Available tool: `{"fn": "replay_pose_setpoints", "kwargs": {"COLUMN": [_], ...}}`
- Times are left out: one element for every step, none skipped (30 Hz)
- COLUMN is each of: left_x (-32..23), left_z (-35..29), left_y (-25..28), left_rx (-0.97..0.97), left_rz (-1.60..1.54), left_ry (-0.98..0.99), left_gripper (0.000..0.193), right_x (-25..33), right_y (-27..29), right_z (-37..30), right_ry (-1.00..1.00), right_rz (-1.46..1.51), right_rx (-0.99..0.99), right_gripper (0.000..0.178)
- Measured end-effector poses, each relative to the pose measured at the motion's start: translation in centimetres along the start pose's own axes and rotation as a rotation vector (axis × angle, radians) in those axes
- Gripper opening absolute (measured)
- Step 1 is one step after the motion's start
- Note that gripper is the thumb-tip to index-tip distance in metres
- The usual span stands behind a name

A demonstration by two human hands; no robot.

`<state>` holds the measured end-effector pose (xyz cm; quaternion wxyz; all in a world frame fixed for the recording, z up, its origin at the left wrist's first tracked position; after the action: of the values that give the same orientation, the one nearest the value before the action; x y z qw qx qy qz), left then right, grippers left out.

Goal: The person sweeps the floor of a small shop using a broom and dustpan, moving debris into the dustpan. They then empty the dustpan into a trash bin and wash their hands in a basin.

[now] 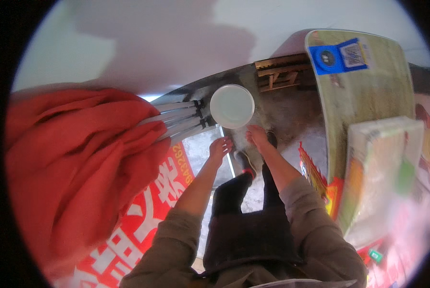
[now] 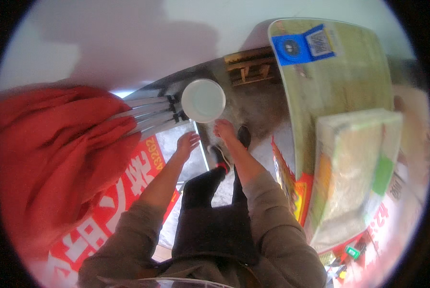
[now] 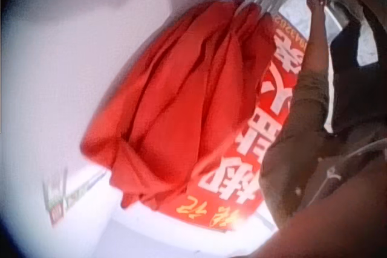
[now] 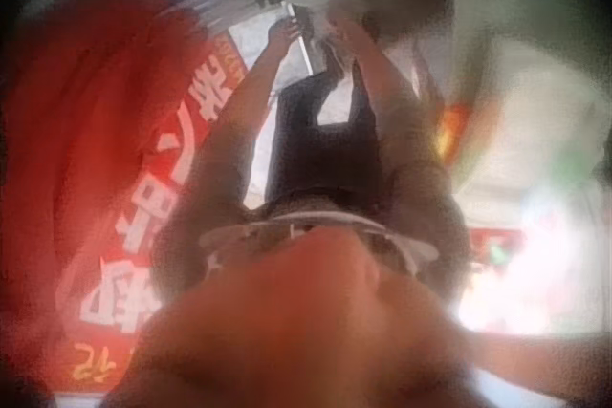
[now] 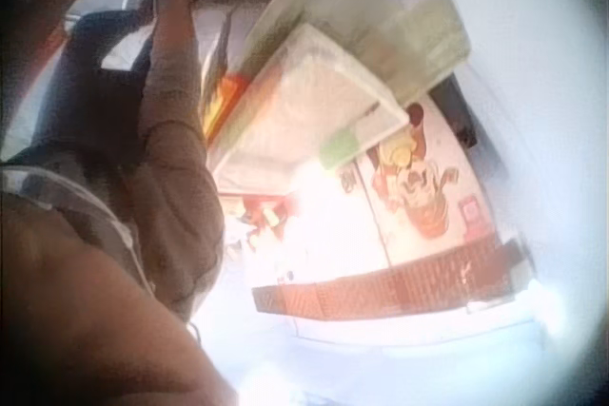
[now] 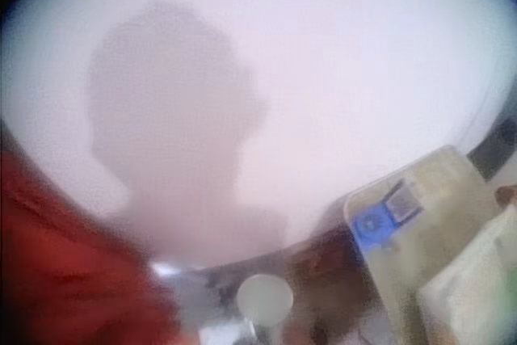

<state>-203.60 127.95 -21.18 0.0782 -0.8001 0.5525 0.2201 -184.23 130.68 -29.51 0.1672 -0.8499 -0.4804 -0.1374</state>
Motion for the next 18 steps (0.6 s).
{"fn": "replay_pose_setpoints", "kwargs": {"left_x": [-0.4, -1.0, -1.0, -0.6, -0.9, -1.0, -0.2, 0.4, 0.9, 1.4, 1.9, 2.5, 3.1, 3.6, 4.1, 4.3, 4.4, 4.6], "left_z": [3.3, 6.7, 9.8, 12.9, 16.3, 19.6, 22.5, 25.3, 28.3, 31.3, 34.2, 36.9, 39.4, 41.7, 43.9, 45.2, 46.2, 46.7], "left_y": [-1.3, -2.6, -3.5, -4.3, -5.2, -6.0, -6.2, -6.7, -7.1, -7.4, -7.8, -8.0, -8.0, -8.2, -8.3, -8.3, -8.4, -8.7], "left_rx": [-0.015, 0.008, 0.002, -0.029, -0.010, -0.016, -0.053, -0.055, -0.076, -0.127, -0.183, -0.226, -0.266, -0.294, -0.315, -0.322, -0.320, -0.266], "left_rz": [-0.015, -0.068, -0.103, -0.139, -0.154, -0.170, -0.167, -0.179, -0.194, -0.184, -0.166, -0.151, -0.125, -0.089, -0.044, -0.001, 0.036, -0.015], "left_ry": [0.025, -0.014, -0.029, -0.015, -0.039, -0.036, 0.008, -0.012, -0.036, -0.027, 0.004, -0.012, -0.012, -0.036, -0.066, -0.095, -0.118, -0.086], "left_gripper": [0.033, 0.035, 0.037, 0.038, 0.040, 0.041, 0.043, 0.045, 0.044, 0.043, 0.042, 0.039, 0.036, 0.033, 0.031, 0.029, 0.027, 0.026], "right_x": [-0.3, -0.5, -1.2, -1.7, -1.9, -2.4, -3.3, -3.8, -4.3, -4.4, -4.3, -4.5, -4.6, -4.7, -5.2, -5.5, -6.1, -6.9], "right_y": [-2.0, -3.8, -4.9, -5.8, -7.1, -8.2, -8.9, -9.7, -10.4, -11.0, -11.3, -11.8, -12.2, -12.6, -12.5, -12.8, -12.9, -13.0], "right_z": [2.8, 5.7, 8.6, 11.5, 14.8, 18.0, 20.8, 23.6, 26.3, 28.3, 30.0, 31.7, 33.1, 34.8, 36.2, 37.4, 38.7, 39.6], "right_ry": [0.018, 0.065, 0.101, 0.322, 0.553, 0.714, 0.718, 0.656, 0.530, 0.691, 0.791, 0.798, 0.781, 0.676, 0.601, 0.599, 0.605, 0.638], "right_rz": [-0.105, -0.193, -0.294, -0.554, -0.816, -1.123, -1.117, -1.152, -1.180, -1.228, -1.261, -1.291, -1.205, -1.110, -1.106, -1.238, -1.464, -1.661], "right_rx": [-0.045, -0.043, -0.046, 0.005, 0.053, 0.071, 0.061, 0.016, -0.064, -0.121, -0.216, -0.362, -0.486, -0.650, -0.693, -0.628, -0.446, -0.325], "right_gripper": [0.017, 0.020, 0.023, 0.024, 0.026, 0.028, 0.029, 0.031, 0.033, 0.032, 0.032, 0.032, 0.032, 0.032, 0.032, 0.032, 0.032, 0.031]}}
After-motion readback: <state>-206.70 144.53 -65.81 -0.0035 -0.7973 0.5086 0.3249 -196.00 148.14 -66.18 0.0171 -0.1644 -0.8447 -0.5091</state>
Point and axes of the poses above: each hand's wrist, its own z-axis towards the middle knuckle, its own y-axis out of the back of the hand, x = y × z, the point moved 2 cm from there along z, towards the middle knuckle, and after that the axes turned 12 degrees about -x, right-handed, at the moved point
